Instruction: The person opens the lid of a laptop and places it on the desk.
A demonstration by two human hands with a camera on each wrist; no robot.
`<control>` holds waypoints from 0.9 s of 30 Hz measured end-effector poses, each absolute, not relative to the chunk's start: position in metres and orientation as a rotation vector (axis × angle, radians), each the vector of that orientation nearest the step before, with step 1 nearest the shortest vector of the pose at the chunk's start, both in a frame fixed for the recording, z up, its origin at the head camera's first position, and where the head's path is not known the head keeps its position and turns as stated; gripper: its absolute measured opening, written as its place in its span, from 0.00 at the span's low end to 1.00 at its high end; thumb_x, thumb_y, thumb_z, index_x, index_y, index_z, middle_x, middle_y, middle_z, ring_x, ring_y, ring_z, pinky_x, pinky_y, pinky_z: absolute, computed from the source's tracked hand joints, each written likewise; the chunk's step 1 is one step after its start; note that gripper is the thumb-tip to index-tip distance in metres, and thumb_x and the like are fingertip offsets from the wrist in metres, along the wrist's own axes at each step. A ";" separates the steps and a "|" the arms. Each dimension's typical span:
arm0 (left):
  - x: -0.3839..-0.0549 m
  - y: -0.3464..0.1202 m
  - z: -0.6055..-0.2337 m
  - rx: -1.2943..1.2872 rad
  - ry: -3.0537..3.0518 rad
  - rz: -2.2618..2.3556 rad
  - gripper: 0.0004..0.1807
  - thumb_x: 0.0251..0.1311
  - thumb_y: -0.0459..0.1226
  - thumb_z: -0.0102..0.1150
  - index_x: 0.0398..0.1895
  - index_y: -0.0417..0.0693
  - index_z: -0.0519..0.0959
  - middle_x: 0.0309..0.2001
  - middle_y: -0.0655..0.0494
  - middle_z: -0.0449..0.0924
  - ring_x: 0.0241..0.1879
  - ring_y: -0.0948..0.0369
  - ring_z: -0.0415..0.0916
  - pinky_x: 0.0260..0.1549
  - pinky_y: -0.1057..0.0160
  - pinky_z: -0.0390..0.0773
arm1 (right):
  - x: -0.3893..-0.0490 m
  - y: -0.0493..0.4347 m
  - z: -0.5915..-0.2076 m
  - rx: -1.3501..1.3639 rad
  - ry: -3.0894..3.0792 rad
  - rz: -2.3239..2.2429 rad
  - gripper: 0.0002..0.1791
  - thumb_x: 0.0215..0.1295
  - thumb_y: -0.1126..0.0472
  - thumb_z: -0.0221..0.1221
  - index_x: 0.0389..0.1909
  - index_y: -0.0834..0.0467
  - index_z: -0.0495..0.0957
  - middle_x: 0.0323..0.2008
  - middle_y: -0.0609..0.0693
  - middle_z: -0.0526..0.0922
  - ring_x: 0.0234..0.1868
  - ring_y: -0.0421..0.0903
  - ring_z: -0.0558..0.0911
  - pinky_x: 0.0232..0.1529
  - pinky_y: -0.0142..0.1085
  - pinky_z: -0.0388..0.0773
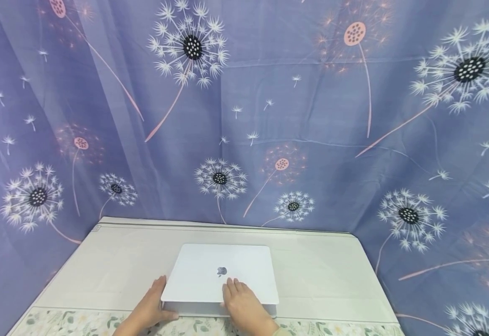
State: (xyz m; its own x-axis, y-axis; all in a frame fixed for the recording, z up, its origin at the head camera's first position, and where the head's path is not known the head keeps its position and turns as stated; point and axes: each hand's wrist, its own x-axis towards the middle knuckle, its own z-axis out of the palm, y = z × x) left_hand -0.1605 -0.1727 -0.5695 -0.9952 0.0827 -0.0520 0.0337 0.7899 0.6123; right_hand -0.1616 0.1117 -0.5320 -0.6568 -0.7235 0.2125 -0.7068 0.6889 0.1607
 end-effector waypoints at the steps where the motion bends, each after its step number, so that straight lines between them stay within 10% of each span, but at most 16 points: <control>1: -0.160 -0.173 -0.570 0.090 2.893 1.010 0.70 0.18 0.57 0.75 0.69 0.29 0.58 0.70 0.30 0.53 0.70 0.35 0.48 0.67 0.38 0.48 | -0.163 0.112 -0.529 1.145 -2.644 -0.090 0.23 0.72 0.50 0.49 0.54 0.65 0.74 0.52 0.60 0.80 0.55 0.53 0.80 0.54 0.41 0.79; 27: -0.160 -0.162 -0.555 0.090 2.843 0.832 0.59 0.31 0.50 0.75 0.67 0.28 0.60 0.67 0.28 0.58 0.66 0.33 0.56 0.62 0.36 0.59 | -0.216 0.107 -0.468 0.893 -2.487 0.287 0.10 0.65 0.56 0.60 0.38 0.60 0.81 0.30 0.50 0.85 0.31 0.46 0.83 0.37 0.38 0.77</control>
State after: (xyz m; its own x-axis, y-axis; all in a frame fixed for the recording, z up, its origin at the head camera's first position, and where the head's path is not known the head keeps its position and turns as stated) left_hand -0.1601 -0.1622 -0.5552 -0.9824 0.1075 -0.1527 0.0082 0.8417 0.5398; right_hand -0.2155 0.1067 -0.4683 -0.6727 -0.5423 0.5033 -0.6428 0.7653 -0.0345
